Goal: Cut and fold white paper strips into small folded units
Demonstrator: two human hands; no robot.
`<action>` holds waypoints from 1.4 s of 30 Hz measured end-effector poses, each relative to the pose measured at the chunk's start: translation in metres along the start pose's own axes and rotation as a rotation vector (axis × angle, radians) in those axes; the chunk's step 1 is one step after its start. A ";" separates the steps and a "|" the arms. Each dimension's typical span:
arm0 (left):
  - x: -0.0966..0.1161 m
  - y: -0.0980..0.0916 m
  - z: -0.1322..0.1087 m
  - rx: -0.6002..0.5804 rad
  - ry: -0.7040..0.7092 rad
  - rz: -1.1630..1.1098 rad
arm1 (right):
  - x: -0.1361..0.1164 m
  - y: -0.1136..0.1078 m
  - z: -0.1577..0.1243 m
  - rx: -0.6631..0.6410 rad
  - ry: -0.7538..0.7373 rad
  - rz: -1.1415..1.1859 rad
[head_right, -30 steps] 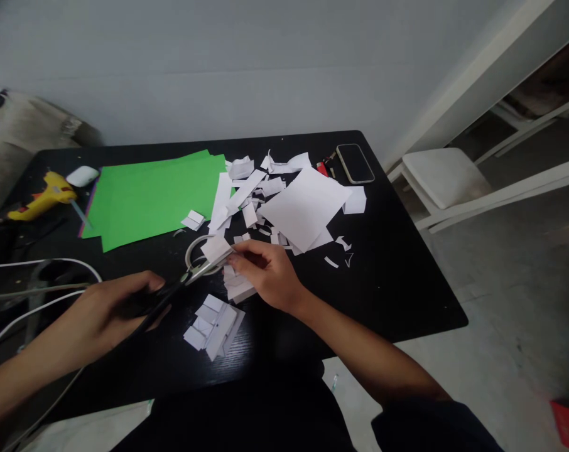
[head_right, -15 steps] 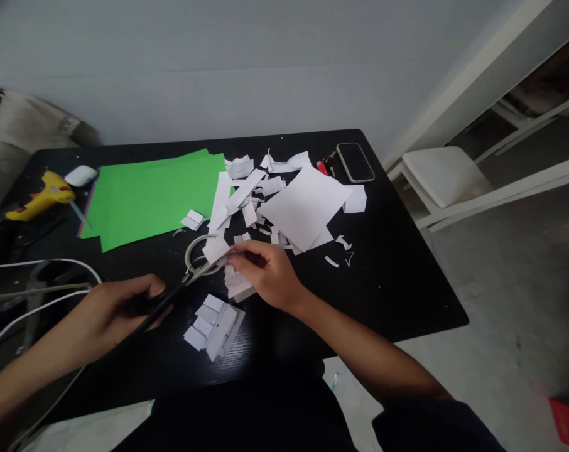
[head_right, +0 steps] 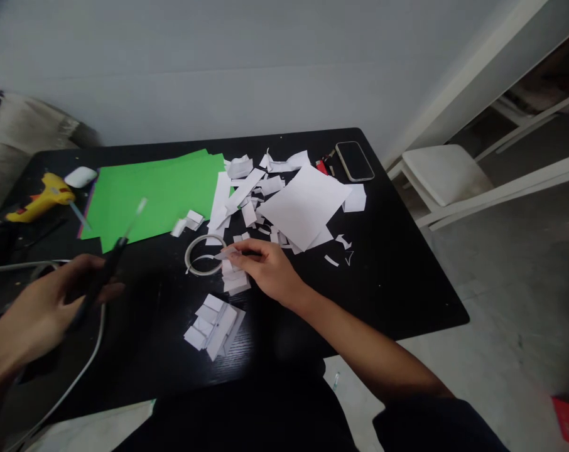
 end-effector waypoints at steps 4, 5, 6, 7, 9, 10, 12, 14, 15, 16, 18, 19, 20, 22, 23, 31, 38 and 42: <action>-0.011 -0.006 0.001 -0.003 -0.125 0.219 | 0.004 -0.002 0.002 0.002 0.015 0.068; -0.009 -0.006 0.001 -0.018 -0.142 0.269 | 0.005 -0.003 0.002 0.005 0.018 0.094; -0.007 -0.004 0.002 -0.039 -0.156 0.316 | 0.006 -0.003 0.002 0.007 0.022 0.115; -0.005 -0.002 0.003 -0.055 -0.162 0.361 | 0.007 -0.003 0.002 0.009 0.029 0.126; 0.000 0.003 0.004 -0.080 -0.156 0.436 | 0.010 -0.004 0.002 0.017 0.042 0.128; 0.002 0.006 0.005 -0.083 -0.142 0.463 | 0.011 -0.004 0.002 0.018 0.050 0.123; 0.005 0.009 0.007 -0.066 -0.118 0.497 | 0.013 -0.004 0.002 0.020 0.063 0.121; 0.007 0.011 0.008 -0.043 -0.094 0.523 | 0.013 -0.004 0.001 0.021 0.076 0.142; 0.007 0.012 0.009 -0.036 -0.082 0.540 | 0.014 -0.003 0.001 0.013 0.089 0.165; 0.008 0.014 0.010 -0.038 -0.064 0.563 | 0.014 -0.002 0.001 0.000 0.103 0.190; 0.012 0.017 0.012 -0.063 -0.013 0.618 | 0.015 0.002 0.001 -0.027 0.132 0.234; 0.014 0.019 0.012 -0.077 0.013 0.646 | 0.015 0.002 0.001 -0.026 0.136 0.244; 0.017 0.019 0.013 -0.087 0.031 0.676 | 0.014 0.000 0.001 -0.014 0.131 0.241; 0.022 0.017 0.015 -0.078 0.047 0.714 | 0.013 -0.003 0.001 0.020 0.103 0.209; 0.026 0.014 0.017 -0.054 0.052 0.710 | 0.012 -0.004 0.002 0.027 0.088 0.186; 0.105 0.030 0.050 0.115 0.325 0.316 | 0.005 -0.009 0.004 0.070 -0.047 -0.057; 0.123 0.062 0.064 0.026 0.332 0.338 | 0.003 -0.016 0.006 0.118 -0.081 -0.145; 0.122 0.064 0.059 0.052 0.375 0.276 | 0.003 -0.011 0.007 0.096 -0.096 -0.184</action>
Point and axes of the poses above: each hand's wrist, its own z-axis towards the middle knuckle, its own y-axis out of the palm, x = y × z, the point moved 10 cm from there along z, towards the middle knuckle, and after that the axes turned 3 degrees about -z, right-handed, at the moved point
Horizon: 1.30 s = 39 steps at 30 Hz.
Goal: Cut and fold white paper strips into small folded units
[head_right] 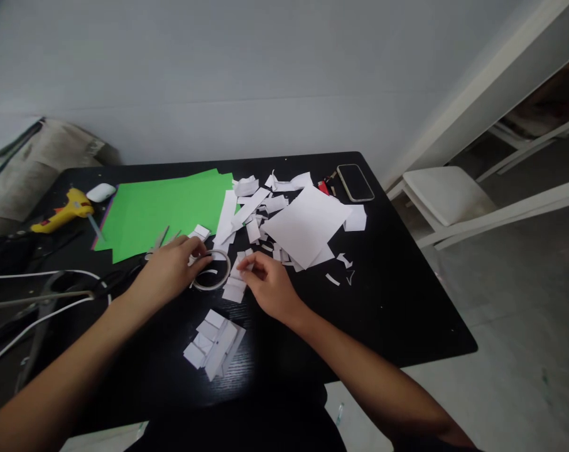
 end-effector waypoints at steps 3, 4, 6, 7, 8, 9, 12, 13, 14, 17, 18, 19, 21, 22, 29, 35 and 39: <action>0.003 -0.001 -0.005 0.043 0.064 -0.087 | 0.001 0.001 0.001 0.003 -0.015 0.005; 0.004 -0.001 -0.006 0.056 0.080 -0.114 | 0.002 0.001 0.000 0.007 -0.014 -0.014; 0.003 -0.002 -0.009 0.084 0.100 -0.167 | 0.004 0.000 0.000 0.013 -0.002 -0.049; 0.003 -0.001 -0.009 0.092 0.110 -0.194 | 0.006 0.001 -0.001 0.008 0.011 -0.052; 0.004 0.000 -0.010 0.089 0.126 -0.219 | 0.008 0.002 -0.001 -0.001 0.027 -0.042; 0.005 0.003 -0.011 0.077 0.147 -0.238 | 0.009 0.003 -0.002 -0.009 0.043 -0.022; 0.011 0.014 -0.012 0.004 0.228 -0.252 | 0.015 0.005 -0.003 -0.017 0.091 0.001; 0.012 0.016 -0.013 -0.014 0.250 -0.247 | 0.016 0.006 -0.003 -0.018 0.099 -0.011; 0.013 0.017 -0.013 -0.021 0.262 -0.240 | 0.017 0.006 -0.002 -0.017 0.099 -0.027; 0.002 0.010 -0.013 0.031 0.224 -0.205 | 0.018 0.005 -0.001 -0.008 0.059 -0.048; -0.005 0.005 -0.013 0.070 0.178 -0.173 | 0.017 0.005 0.000 -0.003 0.042 -0.050; -0.015 -0.001 -0.013 0.114 0.120 -0.127 | 0.018 0.004 0.000 0.004 0.029 -0.056; -0.033 -0.011 -0.015 0.196 0.005 -0.024 | 0.018 0.004 -0.001 0.015 0.012 -0.085; -0.039 -0.016 -0.016 0.233 -0.036 0.012 | 0.017 0.004 -0.001 0.020 0.003 -0.110; -0.028 -0.022 -0.017 0.362 0.083 -0.095 | -0.012 0.009 -0.010 0.051 -0.248 -0.373; 0.000 -0.007 -0.015 0.214 0.269 -0.177 | -0.028 0.010 -0.018 0.099 -0.424 -0.490; -0.003 0.005 -0.012 0.139 0.247 -0.219 | -0.032 0.009 -0.020 0.129 -0.453 -0.536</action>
Point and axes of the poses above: each hand's wrist, its own z-axis towards the middle knuckle, its own y-axis out of the palm, x = y × z, the point moved 10 cm from there along z, towards the middle knuckle, and after that the axes turned 3 degrees about -z, right-handed, at the moved point
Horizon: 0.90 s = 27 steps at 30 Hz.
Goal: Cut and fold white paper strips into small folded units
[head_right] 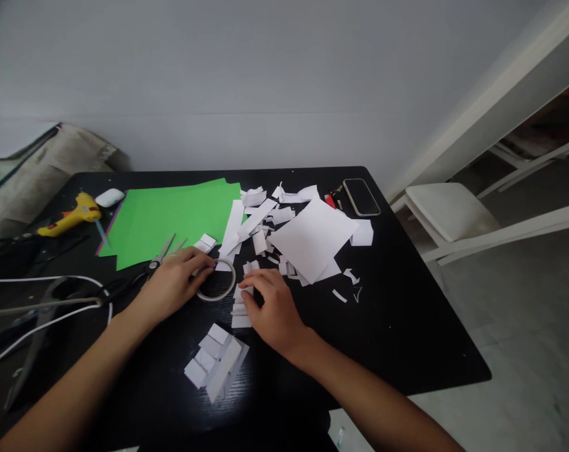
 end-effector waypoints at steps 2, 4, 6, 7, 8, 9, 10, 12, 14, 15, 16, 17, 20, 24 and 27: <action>-0.002 0.001 -0.001 0.002 -0.004 -0.046 | -0.002 -0.003 0.001 0.016 -0.007 -0.018; -0.004 -0.001 -0.002 0.013 -0.011 -0.084 | -0.003 -0.004 0.002 0.021 -0.004 -0.020; -0.005 -0.007 -0.003 0.040 -0.025 -0.120 | -0.004 -0.006 0.002 0.026 -0.007 -0.004; -0.005 -0.011 -0.004 0.063 -0.038 -0.146 | -0.006 -0.006 0.002 0.030 -0.019 0.010; -0.005 -0.016 -0.004 0.089 -0.058 -0.184 | -0.008 -0.007 0.001 0.033 -0.039 0.026; -0.006 -0.019 -0.005 0.112 -0.089 -0.238 | -0.011 -0.007 0.001 0.032 -0.065 0.041; -0.008 -0.021 -0.005 0.125 -0.134 -0.313 | -0.015 -0.007 0.000 0.029 -0.095 0.049; -0.011 -0.015 -0.006 0.098 -0.251 -0.515 | -0.021 -0.005 -0.001 0.012 -0.156 0.047; -0.008 0.000 -0.007 0.026 -0.362 -0.716 | -0.027 -0.004 -0.001 -0.006 -0.202 0.030; -0.005 0.007 -0.008 -0.005 -0.398 -0.793 | -0.029 -0.003 -0.001 -0.013 -0.219 0.023; 0.000 0.013 -0.008 -0.024 -0.417 -0.853 | -0.031 -0.003 0.000 -0.015 -0.234 0.018; 0.004 0.017 -0.008 -0.034 -0.425 -0.898 | -0.033 -0.003 0.001 -0.009 -0.246 0.016; 0.015 0.027 -0.008 -0.056 -0.427 -0.960 | -0.039 -0.007 0.005 0.028 -0.283 0.027; 0.029 0.031 -0.009 -0.140 -0.356 -0.936 | -0.040 -0.008 0.011 0.028 -0.281 0.045; 0.045 0.029 -0.011 -0.260 -0.253 -0.977 | -0.028 -0.010 0.016 0.004 -0.165 0.074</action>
Point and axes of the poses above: each hand's wrist, its own z-axis towards the middle knuckle, its own y-axis out of the palm, x = y × z, the point moved 10 cm from there along z, towards the middle knuckle, and after that the axes turned 3 degrees about -z, right-handed, at the moved point
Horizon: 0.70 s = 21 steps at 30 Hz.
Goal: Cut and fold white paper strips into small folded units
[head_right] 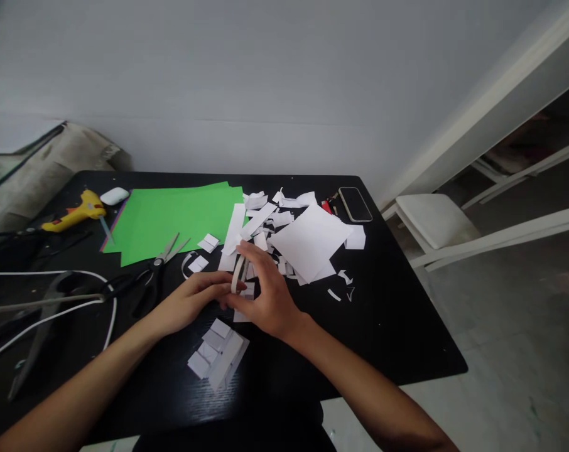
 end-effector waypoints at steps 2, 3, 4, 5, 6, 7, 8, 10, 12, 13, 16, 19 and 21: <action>0.009 0.003 -0.003 -0.054 0.036 -0.010 | 0.008 -0.003 0.002 -0.014 0.088 0.022; 0.014 0.002 -0.005 -0.051 0.061 -0.011 | 0.010 -0.003 0.003 -0.027 0.115 0.025; 0.019 0.000 -0.006 -0.033 0.087 -0.016 | 0.010 -0.004 0.005 -0.045 0.126 0.022; 0.022 -0.003 -0.007 -0.008 0.110 -0.023 | 0.008 -0.003 0.007 -0.065 0.125 0.015; 0.025 -0.006 -0.007 0.017 0.128 -0.029 | 0.006 -0.002 0.009 -0.085 0.117 0.006; 0.026 -0.008 -0.007 0.040 0.138 -0.031 | 0.003 -0.001 0.012 -0.102 0.104 -0.004; 0.026 -0.010 -0.007 0.061 0.143 -0.029 | 0.001 0.000 0.014 -0.113 0.089 -0.008; 0.025 -0.014 -0.007 0.099 0.142 -0.016 | -0.004 0.002 0.018 -0.123 0.056 -0.004; 0.024 -0.016 -0.006 0.118 0.147 0.004 | -0.007 0.004 0.021 -0.130 0.027 0.010; 0.024 -0.017 -0.006 0.122 0.153 0.017 | -0.008 0.005 0.022 -0.133 0.016 0.014; 0.024 -0.020 -0.007 0.131 0.163 0.053 | -0.007 0.008 0.022 -0.148 0.012 0.035; 0.021 -0.020 -0.007 0.128 0.150 0.025 | -0.007 0.014 0.021 -0.211 0.029 0.097; 0.020 -0.018 -0.006 0.121 0.139 0.011 | -0.006 0.017 0.020 -0.241 0.049 0.140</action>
Point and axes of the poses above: each hand's wrist, its own z-axis towards the middle knuckle, its own y-axis out of the palm, x = y × z, the point moved 10 cm from there along z, towards the middle knuckle, and after that the axes turned 3 degrees about -z, right-handed, at the moved point
